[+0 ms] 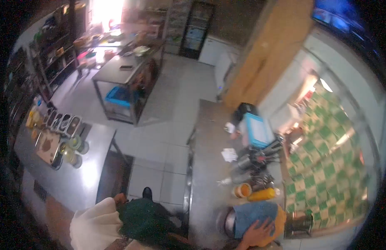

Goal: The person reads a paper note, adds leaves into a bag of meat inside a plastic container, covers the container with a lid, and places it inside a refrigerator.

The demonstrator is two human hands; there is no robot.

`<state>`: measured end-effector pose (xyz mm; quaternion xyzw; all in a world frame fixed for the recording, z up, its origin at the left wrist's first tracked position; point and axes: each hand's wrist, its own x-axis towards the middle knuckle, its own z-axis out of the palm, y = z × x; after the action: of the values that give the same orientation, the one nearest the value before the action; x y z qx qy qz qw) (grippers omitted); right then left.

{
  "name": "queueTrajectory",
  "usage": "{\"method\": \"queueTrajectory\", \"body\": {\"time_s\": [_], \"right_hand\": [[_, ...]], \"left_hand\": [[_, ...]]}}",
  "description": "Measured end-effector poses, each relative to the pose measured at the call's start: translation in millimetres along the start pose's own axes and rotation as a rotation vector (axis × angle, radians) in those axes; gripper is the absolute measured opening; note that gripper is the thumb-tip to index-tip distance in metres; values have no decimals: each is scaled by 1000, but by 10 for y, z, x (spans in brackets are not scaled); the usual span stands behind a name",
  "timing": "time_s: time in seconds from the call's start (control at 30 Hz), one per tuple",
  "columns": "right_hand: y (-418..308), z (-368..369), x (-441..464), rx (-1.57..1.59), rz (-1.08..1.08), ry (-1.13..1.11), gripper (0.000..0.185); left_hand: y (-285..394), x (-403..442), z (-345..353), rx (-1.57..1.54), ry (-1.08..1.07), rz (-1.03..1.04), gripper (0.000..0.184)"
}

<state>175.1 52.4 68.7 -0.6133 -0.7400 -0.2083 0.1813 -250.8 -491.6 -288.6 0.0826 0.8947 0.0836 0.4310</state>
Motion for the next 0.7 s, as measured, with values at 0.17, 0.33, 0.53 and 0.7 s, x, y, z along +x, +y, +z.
{"method": "queueTrajectory", "body": {"time_s": [0.17,0.33,0.53,0.7], "right_hand": [[20,-171,26,-175,-227,157,60],[-776,-310,306,-3,225,225,46],[-2995,-510,282,988,-75,3,43],[-4349,-127,59,1128,-180,-680,35]], "left_hand": [[-236,317,-473,-277,-87,-147,47],[-240,935,-699,-263,16,-19,48],[349,1336,-1402,-255,129,216,45],[786,1715,-1783,-417,114,324,41]]}}
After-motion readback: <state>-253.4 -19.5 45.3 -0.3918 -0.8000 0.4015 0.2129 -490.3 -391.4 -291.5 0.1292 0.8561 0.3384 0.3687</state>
